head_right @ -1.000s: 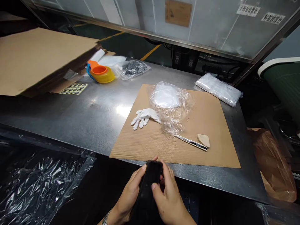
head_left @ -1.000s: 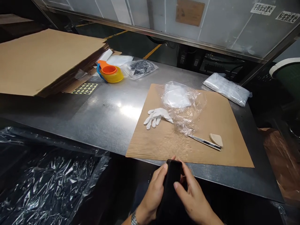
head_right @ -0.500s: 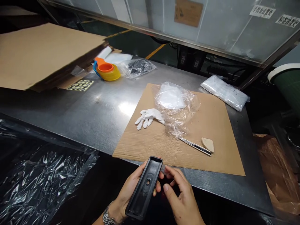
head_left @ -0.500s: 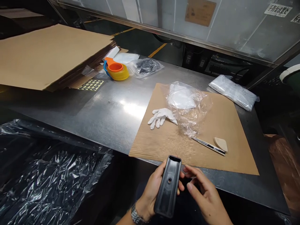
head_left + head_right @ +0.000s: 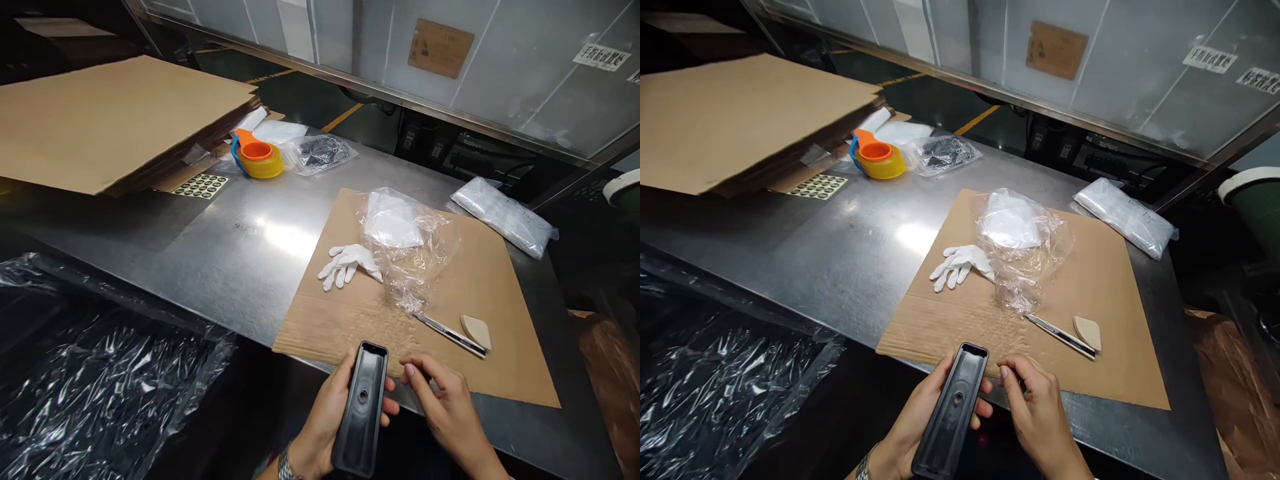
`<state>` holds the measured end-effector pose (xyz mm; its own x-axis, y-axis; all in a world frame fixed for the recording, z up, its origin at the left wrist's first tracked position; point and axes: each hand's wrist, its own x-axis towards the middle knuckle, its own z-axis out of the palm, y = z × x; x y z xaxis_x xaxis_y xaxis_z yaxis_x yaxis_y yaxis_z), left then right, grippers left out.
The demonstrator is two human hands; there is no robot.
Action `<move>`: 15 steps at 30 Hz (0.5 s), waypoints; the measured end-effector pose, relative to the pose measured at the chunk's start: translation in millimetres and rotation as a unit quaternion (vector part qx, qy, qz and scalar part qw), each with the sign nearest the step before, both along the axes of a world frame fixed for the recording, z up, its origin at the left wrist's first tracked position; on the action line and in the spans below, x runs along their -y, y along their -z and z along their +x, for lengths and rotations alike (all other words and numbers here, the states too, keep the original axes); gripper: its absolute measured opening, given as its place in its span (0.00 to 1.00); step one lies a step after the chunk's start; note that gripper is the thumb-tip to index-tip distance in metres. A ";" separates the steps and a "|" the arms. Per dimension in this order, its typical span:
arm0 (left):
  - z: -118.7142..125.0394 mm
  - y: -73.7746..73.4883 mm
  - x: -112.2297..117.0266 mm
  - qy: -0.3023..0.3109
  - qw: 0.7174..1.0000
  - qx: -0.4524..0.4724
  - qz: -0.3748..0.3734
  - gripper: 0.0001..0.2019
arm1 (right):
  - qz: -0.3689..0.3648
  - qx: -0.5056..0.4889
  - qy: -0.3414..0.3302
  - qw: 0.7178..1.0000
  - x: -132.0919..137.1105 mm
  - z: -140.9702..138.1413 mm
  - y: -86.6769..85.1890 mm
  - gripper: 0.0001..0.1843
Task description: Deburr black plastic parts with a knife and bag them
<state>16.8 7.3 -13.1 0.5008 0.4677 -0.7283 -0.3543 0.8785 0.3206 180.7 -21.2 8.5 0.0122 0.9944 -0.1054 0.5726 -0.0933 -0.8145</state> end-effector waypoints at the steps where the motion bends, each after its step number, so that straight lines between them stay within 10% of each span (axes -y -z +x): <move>1: 1.8 0.7 -1.6 -0.020 0.999 -0.023 0.034 0.28 | 0.003 0.010 0.005 1.000 -6.1 3.4 -0.1 0.11; 8: 31.5 20.2 -34.6 -0.038 0.939 -0.171 0.295 0.21 | 0.101 0.175 0.037 0.979 -97.3 42.7 6.5 0.13; 15: 44.1 61.8 -66.5 0.003 0.737 -0.414 0.534 0.25 | 0.095 0.266 0.010 0.959 -204.3 58.3 25.7 0.10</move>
